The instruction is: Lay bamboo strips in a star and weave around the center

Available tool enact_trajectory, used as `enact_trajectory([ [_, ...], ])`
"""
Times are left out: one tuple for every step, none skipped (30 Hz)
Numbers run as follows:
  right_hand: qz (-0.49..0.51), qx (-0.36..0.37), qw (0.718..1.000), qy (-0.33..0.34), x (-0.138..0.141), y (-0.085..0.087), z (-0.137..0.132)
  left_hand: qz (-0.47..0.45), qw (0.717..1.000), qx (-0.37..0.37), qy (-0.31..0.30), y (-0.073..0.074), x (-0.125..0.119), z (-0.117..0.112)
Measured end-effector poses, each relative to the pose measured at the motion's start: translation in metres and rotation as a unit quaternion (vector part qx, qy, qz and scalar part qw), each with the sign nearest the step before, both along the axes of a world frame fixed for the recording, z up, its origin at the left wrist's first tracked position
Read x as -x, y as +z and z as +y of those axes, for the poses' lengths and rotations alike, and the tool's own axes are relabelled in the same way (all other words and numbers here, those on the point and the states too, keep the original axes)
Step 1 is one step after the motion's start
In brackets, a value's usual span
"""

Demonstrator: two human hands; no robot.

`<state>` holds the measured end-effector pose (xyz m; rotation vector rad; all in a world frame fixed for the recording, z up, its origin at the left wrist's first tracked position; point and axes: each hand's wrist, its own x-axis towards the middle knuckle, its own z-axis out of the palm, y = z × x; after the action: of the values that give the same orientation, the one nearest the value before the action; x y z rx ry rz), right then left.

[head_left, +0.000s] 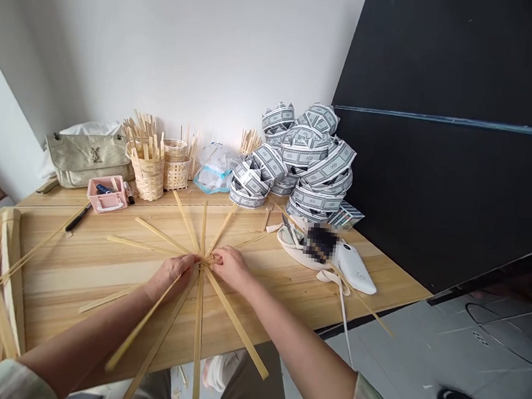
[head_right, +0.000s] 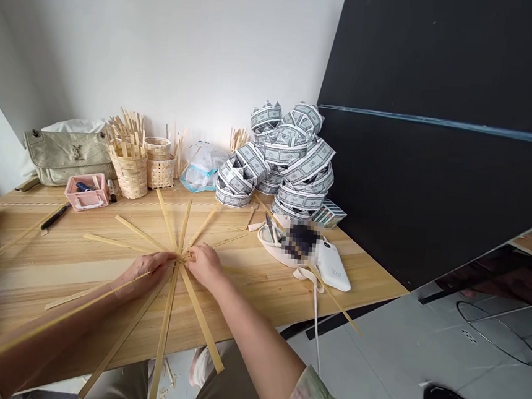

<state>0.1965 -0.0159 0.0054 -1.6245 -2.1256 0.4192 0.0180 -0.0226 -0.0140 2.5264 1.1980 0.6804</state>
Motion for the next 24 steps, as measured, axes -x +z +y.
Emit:
enact_trajectory([
  [0.005, -0.004, 1.0, 0.009, 0.001, 0.004, 0.001, -0.007, 1.0, 0.0, -0.003, 0.001, 0.0, 0.0],
  [0.01, -0.008, 1.0, 0.022, 0.002, 0.008, 0.002, -0.014, 1.0, 0.003, -0.004, 0.002, -0.001, 0.0],
  [0.016, -0.01, 0.999, 0.038, 0.005, 0.011, 0.002, -0.022, 1.0, 0.008, -0.002, 0.003, -0.001, 0.0],
  [0.022, -0.01, 0.998, 0.056, 0.007, 0.013, 0.003, -0.028, 1.0, 0.013, 0.001, 0.003, -0.001, 0.001],
  [0.025, -0.006, 0.997, 0.077, 0.011, 0.014, 0.003, -0.034, 0.999, 0.02, 0.006, 0.003, -0.002, 0.002],
  [0.028, 0.002, 0.995, 0.098, 0.014, 0.013, 0.004, -0.041, 0.999, 0.026, 0.01, 0.003, -0.002, 0.003],
  [0.03, 0.01, 0.993, 0.114, 0.017, 0.011, 0.004, -0.05, 0.998, 0.032, 0.013, 0.002, -0.002, 0.004],
  [0.032, 0.015, 0.991, 0.125, 0.02, 0.009, 0.004, -0.06, 0.997, 0.04, 0.014, 0.001, -0.002, 0.005],
  [0.035, 0.019, 0.991, 0.129, 0.023, 0.006, 0.004, -0.071, 0.996, 0.049, 0.017, 0.0, -0.002, 0.007],
  [0.04, 0.019, 0.991, 0.128, 0.025, 0.003, 0.004, -0.085, 0.994, 0.061, 0.019, -0.002, -0.001, 0.008],
  [0.046, 0.017, 0.991, 0.123, 0.027, 0.0, 0.004, -0.103, 0.992, 0.076, 0.022, -0.003, -0.001, 0.009],
  [0.052, 0.014, 0.992, 0.116, 0.028, -0.003, 0.004, -0.12, 0.988, 0.09, 0.023, -0.004, 0.0, 0.009],
  [0.059, 0.011, 0.992, 0.11, 0.029, -0.005, 0.004, -0.135, 0.985, 0.104, 0.019, -0.004, 0.001, 0.01],
  [0.068, 0.009, 0.992, 0.105, 0.029, -0.006, 0.003, -0.146, 0.982, 0.116, 0.007, -0.004, 0.003, 0.011],
  [0.077, 0.009, 0.992, 0.102, 0.029, -0.007, 0.003, -0.151, 0.981, 0.124, -0.01, -0.004, 0.005, 0.012],
  [0.088, 0.01, 0.991, 0.101, 0.028, -0.008, 0.003, -0.151, 0.98, 0.128, -0.03, -0.004, 0.006, 0.013],
  [0.1, 0.012, 0.99, 0.102, 0.027, -0.008, 0.002, -0.145, 0.98, 0.128, -0.051, -0.003, 0.008, 0.014],
  [0.113, 0.015, 0.988, 0.105, 0.026, -0.008, 0.002, -0.136, 0.98, 0.125, -0.07, -0.002, 0.01, 0.015],
  [0.127, 0.02, 0.986, 0.109, 0.024, -0.008, 0.002, -0.127, 0.981, 0.12, -0.084, -0.001, 0.011, 0.015],
  [0.141, 0.025, 0.983, 0.113, 0.023, -0.008, 0.002, -0.117, 0.982, 0.114, -0.093, 0.0, 0.013, 0.016],
  [0.156, 0.033, 0.98, 0.118, 0.021, -0.008, 0.003, -0.104, 0.984, 0.107, -0.098, 0.001, 0.013, 0.015],
  [0.17, 0.042, 0.977, 0.123, 0.019, -0.009, 0.003, -0.09, 0.986, 0.099, -0.104, 0.003, 0.014, 0.015],
  [0.184, 0.052, 0.973, 0.128, 0.018, -0.01, 0.004, -0.074, 0.987, 0.091, -0.112, 0.005, 0.014, 0.014],
  [0.197, 0.063, 0.969, 0.133, 0.017, -0.011, 0.005, -0.057, 0.987, 0.083, -0.122, 0.006, 0.014, 0.013],
])
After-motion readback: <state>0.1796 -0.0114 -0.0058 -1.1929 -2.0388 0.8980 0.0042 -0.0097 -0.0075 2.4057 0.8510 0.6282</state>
